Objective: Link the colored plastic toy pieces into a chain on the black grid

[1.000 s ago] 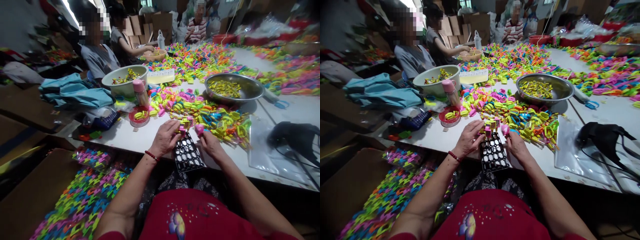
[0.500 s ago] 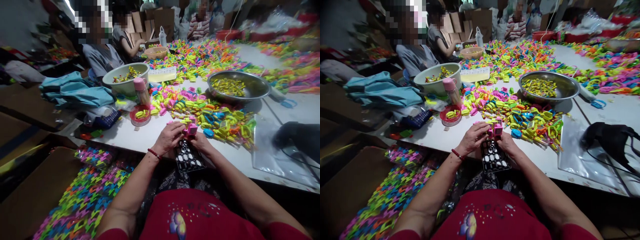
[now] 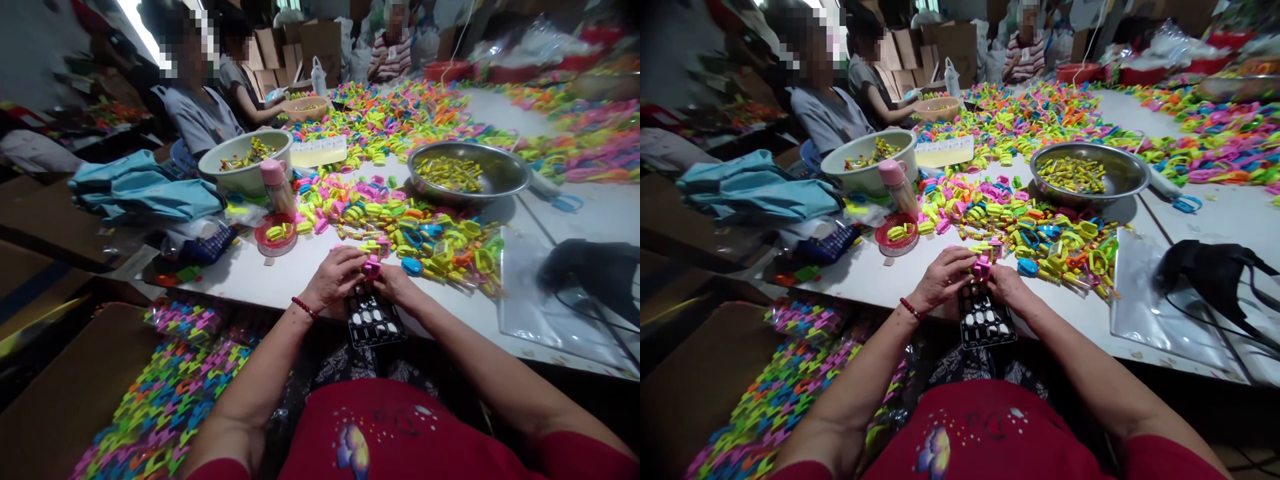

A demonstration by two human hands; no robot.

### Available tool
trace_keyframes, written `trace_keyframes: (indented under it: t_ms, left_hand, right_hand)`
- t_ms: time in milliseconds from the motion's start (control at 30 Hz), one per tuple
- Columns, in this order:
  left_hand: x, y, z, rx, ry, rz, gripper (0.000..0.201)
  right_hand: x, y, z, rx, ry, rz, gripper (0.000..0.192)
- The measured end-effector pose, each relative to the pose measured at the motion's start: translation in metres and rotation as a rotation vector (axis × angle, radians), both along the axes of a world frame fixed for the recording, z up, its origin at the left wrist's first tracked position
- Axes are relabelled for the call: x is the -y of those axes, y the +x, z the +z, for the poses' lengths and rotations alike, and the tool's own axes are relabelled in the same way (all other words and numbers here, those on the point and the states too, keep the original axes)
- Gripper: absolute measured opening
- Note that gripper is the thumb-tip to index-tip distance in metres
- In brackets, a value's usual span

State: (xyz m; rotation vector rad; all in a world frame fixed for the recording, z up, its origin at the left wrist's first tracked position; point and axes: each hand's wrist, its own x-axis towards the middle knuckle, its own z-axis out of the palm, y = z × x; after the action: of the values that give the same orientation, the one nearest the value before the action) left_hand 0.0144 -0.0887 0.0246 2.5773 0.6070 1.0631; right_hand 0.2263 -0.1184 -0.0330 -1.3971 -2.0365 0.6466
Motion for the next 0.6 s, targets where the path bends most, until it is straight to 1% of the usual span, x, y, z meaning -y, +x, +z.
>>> trace_keyframes:
  t_ms: [100,200,267,333,400,467,533,600]
  left_hand:
    - [-0.003,0.005,0.007,-0.05,0.024,-0.012,0.041]
    - [-0.006,0.012,0.013,-0.185,0.054,-0.025,0.051]
    - [-0.008,0.016,0.015,-0.258,0.057,-0.023,0.05]
    - [-0.008,0.017,0.015,-0.275,0.047,-0.014,0.047]
    - [-0.009,0.017,0.013,-0.257,0.04,-0.025,0.047]
    - [-0.009,0.017,0.012,-0.233,0.038,-0.046,0.046]
    - [-0.01,0.016,0.012,-0.212,0.035,-0.056,0.044]
    - [-0.01,0.016,0.012,-0.192,0.032,-0.054,0.043]
  right_hand:
    - [-0.002,-0.004,-0.001,-0.001,0.033,0.014,0.017]
    - [0.003,-0.004,-0.002,0.02,0.058,0.001,0.015]
    - [0.013,0.005,-0.002,0.017,0.088,-0.016,0.018]
    - [0.027,0.022,-0.003,0.044,0.148,-0.108,0.024]
    - [0.042,0.044,-0.004,0.184,0.198,-0.286,0.026]
    - [0.052,0.064,-0.004,0.416,0.189,-0.448,0.025]
    - [0.056,0.076,-0.002,0.617,0.141,-0.529,0.024]
    - [0.055,0.08,0.001,0.727,0.088,-0.558,0.024]
